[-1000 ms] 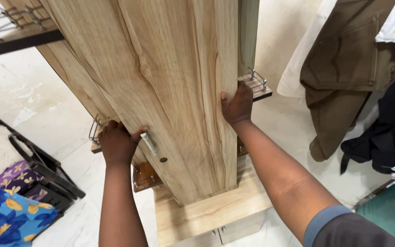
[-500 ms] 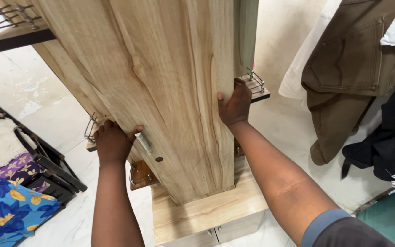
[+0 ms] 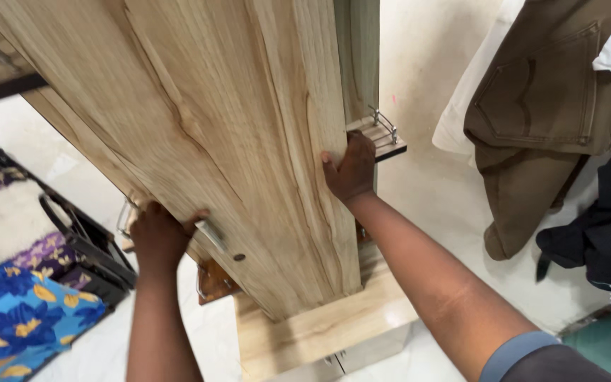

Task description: The person aligns and secures a wooden wardrobe door to its frame using both hands. They repeatedly adjust the door's position to ensure proper alignment with the hinges and frame, then press it into place.

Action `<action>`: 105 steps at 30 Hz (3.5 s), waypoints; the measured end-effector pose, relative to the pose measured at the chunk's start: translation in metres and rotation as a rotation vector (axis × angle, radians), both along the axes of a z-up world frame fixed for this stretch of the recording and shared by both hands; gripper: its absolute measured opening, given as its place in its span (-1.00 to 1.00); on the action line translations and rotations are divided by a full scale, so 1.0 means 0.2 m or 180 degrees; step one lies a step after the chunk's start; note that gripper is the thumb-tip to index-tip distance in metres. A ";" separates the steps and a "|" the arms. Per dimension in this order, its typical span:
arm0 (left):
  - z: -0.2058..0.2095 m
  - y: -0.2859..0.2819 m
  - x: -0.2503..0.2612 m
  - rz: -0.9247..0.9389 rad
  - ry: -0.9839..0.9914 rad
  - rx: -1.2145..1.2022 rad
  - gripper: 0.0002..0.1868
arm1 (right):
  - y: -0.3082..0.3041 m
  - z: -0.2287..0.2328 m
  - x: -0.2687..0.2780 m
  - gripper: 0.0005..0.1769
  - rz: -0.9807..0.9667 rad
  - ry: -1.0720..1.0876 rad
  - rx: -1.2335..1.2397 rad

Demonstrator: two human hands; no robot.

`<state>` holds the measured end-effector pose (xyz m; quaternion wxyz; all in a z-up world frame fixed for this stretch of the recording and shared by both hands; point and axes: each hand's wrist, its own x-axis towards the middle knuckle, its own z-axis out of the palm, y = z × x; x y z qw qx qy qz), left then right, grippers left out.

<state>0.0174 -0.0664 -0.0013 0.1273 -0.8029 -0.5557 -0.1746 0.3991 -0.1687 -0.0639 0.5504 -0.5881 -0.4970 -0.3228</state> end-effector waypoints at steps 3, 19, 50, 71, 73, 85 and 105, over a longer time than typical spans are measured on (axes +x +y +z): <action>0.08 -0.05 0.02 -0.0351 -0.0114 0.0487 -0.06 | 0.03 -0.02 0.02 -0.26 -0.0050 -0.0029 -0.0074; 0.18 0.21 -0.04 -0.0677 -0.0026 -0.1135 -0.19 | 0.02 -0.02 -0.01 -0.33 0.0093 0.0127 -0.0130; 0.26 0.01 -0.04 -0.0311 -0.0147 -0.1020 -0.15 | -0.03 0.05 -0.02 -0.30 -0.0142 -0.0047 0.0060; 0.24 -0.12 0.00 -0.0165 -0.0222 -0.0603 -0.13 | 0.10 0.01 0.10 -0.25 0.0166 -0.0076 0.0033; 0.22 -0.08 -0.02 -0.0319 -0.0410 -0.0519 -0.13 | 0.14 -0.04 0.11 -0.21 -0.0017 -0.0174 0.0026; 0.26 -0.10 0.01 0.0454 0.0455 -0.0889 -0.08 | 0.07 0.04 0.10 -0.33 0.0440 -0.0093 0.0188; 0.18 -0.04 -0.01 0.0769 -0.0210 -0.1875 0.01 | 0.17 -0.06 0.13 -0.22 -0.0010 -0.0121 -0.0106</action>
